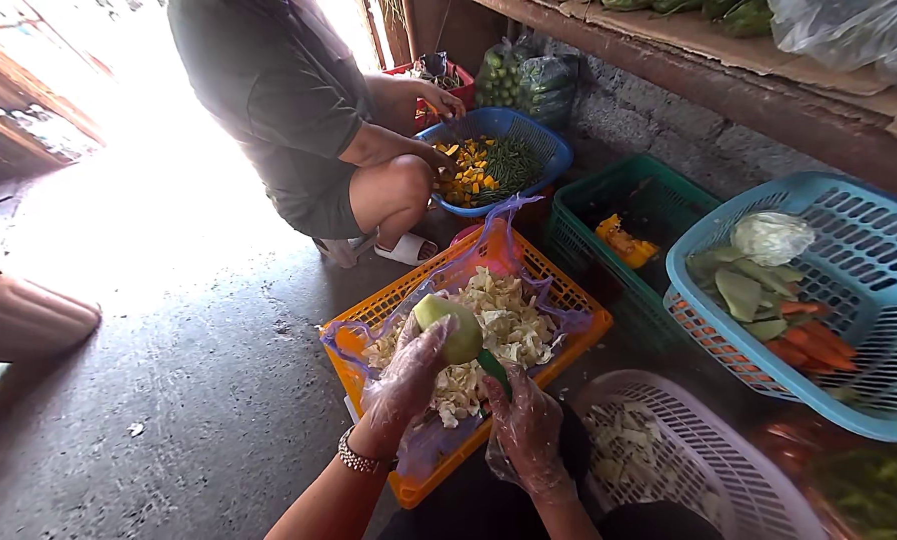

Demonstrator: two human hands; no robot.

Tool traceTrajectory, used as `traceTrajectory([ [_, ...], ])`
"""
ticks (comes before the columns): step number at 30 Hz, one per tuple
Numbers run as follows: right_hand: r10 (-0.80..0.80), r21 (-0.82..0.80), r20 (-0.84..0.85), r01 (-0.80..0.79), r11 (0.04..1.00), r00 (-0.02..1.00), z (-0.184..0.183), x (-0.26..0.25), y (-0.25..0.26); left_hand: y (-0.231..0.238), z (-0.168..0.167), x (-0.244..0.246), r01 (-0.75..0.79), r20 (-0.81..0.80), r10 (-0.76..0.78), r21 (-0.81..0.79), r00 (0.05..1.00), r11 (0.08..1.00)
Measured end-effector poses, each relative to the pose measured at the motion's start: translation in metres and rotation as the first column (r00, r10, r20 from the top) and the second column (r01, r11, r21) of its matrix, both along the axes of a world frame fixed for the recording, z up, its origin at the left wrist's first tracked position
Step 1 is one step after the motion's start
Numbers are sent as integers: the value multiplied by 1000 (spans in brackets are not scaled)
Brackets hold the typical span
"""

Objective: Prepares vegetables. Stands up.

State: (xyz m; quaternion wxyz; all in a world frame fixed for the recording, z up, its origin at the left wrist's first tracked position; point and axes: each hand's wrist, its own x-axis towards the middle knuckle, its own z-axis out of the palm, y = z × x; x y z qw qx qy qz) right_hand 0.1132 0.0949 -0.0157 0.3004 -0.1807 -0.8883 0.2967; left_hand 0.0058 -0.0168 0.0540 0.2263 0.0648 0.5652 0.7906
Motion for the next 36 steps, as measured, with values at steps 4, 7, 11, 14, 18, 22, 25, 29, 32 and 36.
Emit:
traceTrajectory([
  [4, 6, 145, -75, 5, 989, 997, 3, 0, 2, 7, -5, 1, -197, -139, 184, -85, 973, 977],
  [7, 20, 214, -136, 10, 977, 990, 5, -2, 10, 10, -15, -3, -273, -351, 220, -110, 910, 956],
  [11, -22, 145, -136, 42, 989, 990, 8, 0, 2, 14, -14, -2, -266, -413, 197, -118, 889, 957],
  [14, -26, 145, -115, 43, 989, 993, 6, 1, -1, 13, -11, 2, -293, -433, 196, -170, 880, 941],
  [18, 63, 299, -137, -19, 954, 989, 5, 2, 23, 6, -14, -1, -244, -466, 128, -198, 876, 949],
  [22, -8, 149, -78, 19, 989, 997, 15, -3, 6, 22, -22, 1, -432, -535, 334, -66, 776, 899],
  [25, -33, 131, -74, 43, 990, 997, 14, -5, 4, 26, -20, 1, -428, -464, 345, -84, 816, 900],
  [29, 40, 303, -77, -14, 953, 996, 9, -2, 34, 11, -10, -12, -136, -346, 47, -238, 937, 962],
  [32, 40, 285, -65, -19, 958, 997, 10, -5, 34, 9, -12, -23, -56, -370, -43, -253, 928, 966],
  [36, 114, 328, -55, -90, 940, 992, 7, -7, 49, 2, -17, -27, 20, -418, -148, -294, 896, 956],
])
